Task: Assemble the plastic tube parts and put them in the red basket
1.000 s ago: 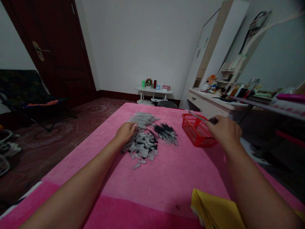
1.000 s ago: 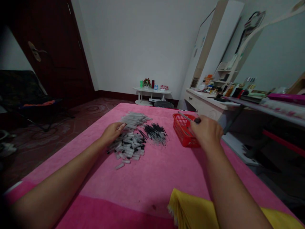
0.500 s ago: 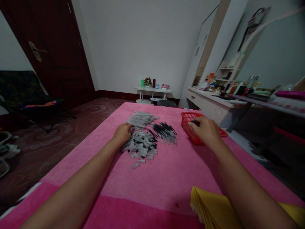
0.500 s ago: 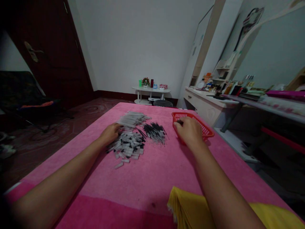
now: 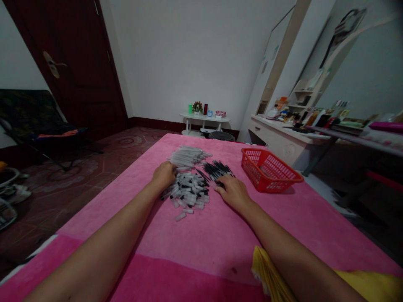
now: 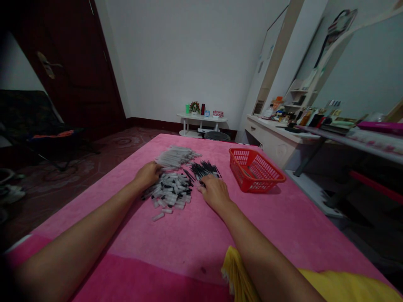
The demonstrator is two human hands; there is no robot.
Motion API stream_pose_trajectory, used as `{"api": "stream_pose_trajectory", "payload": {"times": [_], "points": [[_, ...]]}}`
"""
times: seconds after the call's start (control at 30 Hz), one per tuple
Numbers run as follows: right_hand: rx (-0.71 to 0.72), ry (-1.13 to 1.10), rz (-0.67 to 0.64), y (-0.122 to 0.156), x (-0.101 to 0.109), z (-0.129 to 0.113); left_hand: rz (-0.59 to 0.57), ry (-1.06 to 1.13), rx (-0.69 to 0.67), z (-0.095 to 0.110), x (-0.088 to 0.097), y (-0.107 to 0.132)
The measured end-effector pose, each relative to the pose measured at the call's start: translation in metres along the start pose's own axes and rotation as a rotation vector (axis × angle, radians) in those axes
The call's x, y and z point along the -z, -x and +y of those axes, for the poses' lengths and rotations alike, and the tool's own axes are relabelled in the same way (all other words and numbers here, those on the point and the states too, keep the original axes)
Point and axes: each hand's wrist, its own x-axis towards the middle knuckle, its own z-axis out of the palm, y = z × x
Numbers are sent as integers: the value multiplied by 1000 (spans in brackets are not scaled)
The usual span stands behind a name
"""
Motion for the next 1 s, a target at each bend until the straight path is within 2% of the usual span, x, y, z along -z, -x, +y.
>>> {"api": "stream_pose_trajectory", "payload": {"times": [0.3,0.5,0.67,0.83,1.0], "points": [[-99,111,-3,-3,-4,-14,68,-35,-44,3,3,5],[-140,116,12,3,-4,-10,125,-55,-81,0,0,4],[-191,-59,121,4,-3,3,240,55,-166,-1,-1,0],[-156,-254,242,3,-1,9,222,124,-260,-1,-2,-3],[-168,-274,239,3,1,7,183,109,-300,3,2,-1]]}}
